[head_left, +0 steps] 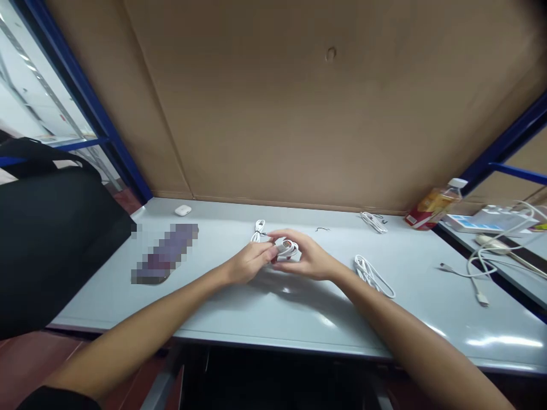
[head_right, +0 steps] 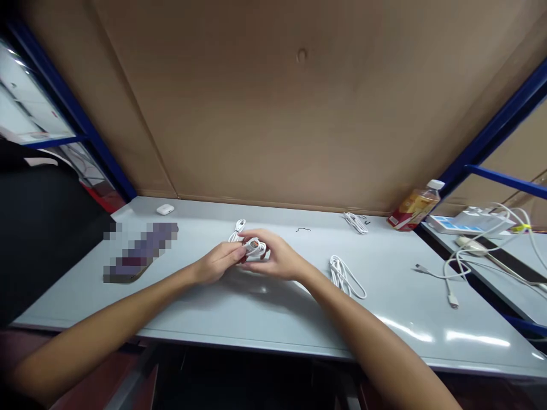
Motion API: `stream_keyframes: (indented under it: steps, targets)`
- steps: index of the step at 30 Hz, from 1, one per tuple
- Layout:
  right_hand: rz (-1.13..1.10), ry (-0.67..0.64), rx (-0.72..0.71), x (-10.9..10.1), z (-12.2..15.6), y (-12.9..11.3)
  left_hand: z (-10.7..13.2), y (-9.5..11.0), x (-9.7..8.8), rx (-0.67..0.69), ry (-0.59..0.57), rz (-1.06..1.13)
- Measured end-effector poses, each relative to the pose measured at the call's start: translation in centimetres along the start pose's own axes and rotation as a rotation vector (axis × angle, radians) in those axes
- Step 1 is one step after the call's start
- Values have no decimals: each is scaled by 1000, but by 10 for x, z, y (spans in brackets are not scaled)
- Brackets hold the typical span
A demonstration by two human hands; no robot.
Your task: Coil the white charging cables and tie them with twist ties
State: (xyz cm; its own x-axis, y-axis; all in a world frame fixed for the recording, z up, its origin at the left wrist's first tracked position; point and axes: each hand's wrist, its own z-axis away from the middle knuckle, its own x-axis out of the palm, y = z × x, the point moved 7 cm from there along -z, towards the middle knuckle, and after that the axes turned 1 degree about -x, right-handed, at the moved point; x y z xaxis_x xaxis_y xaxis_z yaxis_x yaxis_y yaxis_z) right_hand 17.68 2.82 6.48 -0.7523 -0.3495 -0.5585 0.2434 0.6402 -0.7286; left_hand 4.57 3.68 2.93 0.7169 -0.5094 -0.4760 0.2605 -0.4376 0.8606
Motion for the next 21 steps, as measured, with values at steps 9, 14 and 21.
stream_keyframes:
  steps: [9,14,21]
  targets:
    - [-62,92,-12,3,-4,3,2,-1,-10,11,165,-84]
    - [-65,157,58,-1,-5,9,3,-6,-13,-66,265,-37]
    - [-138,135,199,-1,-5,19,1,-6,-11,-26,289,160]
